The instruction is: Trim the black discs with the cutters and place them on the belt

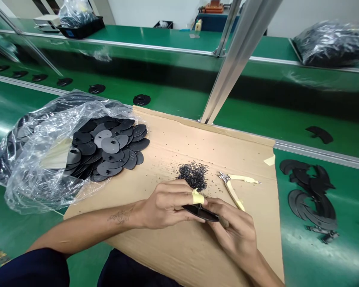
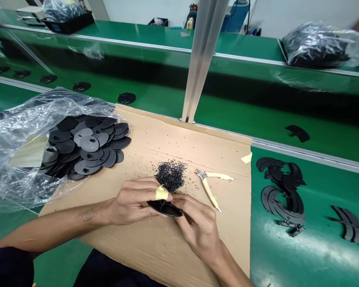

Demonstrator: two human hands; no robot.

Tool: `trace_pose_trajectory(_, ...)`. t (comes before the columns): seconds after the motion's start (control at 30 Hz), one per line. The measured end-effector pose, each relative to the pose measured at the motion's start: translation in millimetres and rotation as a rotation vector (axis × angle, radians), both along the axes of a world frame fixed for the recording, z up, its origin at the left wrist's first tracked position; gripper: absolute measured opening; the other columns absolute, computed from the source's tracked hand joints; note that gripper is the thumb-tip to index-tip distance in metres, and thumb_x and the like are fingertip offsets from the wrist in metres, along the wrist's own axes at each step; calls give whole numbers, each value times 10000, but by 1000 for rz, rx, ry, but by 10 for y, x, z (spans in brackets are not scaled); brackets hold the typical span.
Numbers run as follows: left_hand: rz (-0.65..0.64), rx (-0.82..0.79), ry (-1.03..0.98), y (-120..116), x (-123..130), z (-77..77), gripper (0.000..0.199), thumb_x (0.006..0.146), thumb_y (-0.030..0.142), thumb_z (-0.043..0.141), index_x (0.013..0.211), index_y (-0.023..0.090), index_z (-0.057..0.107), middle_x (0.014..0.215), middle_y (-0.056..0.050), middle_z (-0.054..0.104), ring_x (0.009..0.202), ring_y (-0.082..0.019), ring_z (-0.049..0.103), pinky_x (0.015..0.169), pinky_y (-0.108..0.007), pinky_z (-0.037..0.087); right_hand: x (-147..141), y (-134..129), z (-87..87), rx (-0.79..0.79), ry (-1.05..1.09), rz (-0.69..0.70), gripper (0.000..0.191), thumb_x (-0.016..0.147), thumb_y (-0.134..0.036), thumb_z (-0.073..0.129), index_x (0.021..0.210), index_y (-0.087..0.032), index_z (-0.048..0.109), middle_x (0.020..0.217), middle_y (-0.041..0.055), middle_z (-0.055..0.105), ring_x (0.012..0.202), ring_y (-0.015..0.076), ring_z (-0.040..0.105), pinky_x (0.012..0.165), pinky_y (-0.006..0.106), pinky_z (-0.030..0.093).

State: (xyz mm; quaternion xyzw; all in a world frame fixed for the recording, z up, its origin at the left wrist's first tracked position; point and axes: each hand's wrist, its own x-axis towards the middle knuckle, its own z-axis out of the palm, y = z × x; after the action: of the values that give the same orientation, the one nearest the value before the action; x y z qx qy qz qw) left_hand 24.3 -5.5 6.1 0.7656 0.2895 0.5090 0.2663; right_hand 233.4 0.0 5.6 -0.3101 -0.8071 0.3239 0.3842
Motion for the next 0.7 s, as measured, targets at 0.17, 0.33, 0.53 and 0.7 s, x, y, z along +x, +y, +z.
trace_pose_trajectory(0.17, -44, -9, 33, 14, -8, -14, 199, 957, 180, 612, 1141, 125, 666, 911, -116, 751, 863, -189, 697, 748, -344, 584, 6, 2, 8, 2, 2, -5, 180, 898, -77, 589, 970, -211, 685, 863, 54, 731, 775, 178, 725, 703, 278, 615)
trace_pose_trajectory(0.33, -21, -22, -14, -11, 10, -13, 228, 905, 167, 695, 1132, 153, 679, 905, -90, 767, 823, -161, 706, 734, -302, 584, -5, -3, 31, -26, -3, 0, 171, 911, -94, 582, 959, -214, 694, 878, 59, 743, 806, 183, 734, 670, 268, 613)
trace_pose_trajectory(0.53, -87, -118, -57, -5, 2, 23, 296, 917, 337, 693, 1117, 120, 712, 885, -105, 748, 807, -164, 659, 740, -306, 559, -9, -7, 15, -127, 99, 28, 152, 910, -111, 610, 925, -215, 720, 844, 51, 749, 708, 164, 711, 647, 279, 612)
trace_pose_trajectory(0.7, -266, -563, -200, 56, -47, 57, 478, 999, 525, 472, 1021, 153, 771, 881, -105, 717, 817, -160, 640, 742, -297, 543, -17, 33, 46, -281, 186, 65, 83, 890, -192, 687, 934, -218, 753, 845, 56, 764, 739, 181, 725, 677, 301, 620)
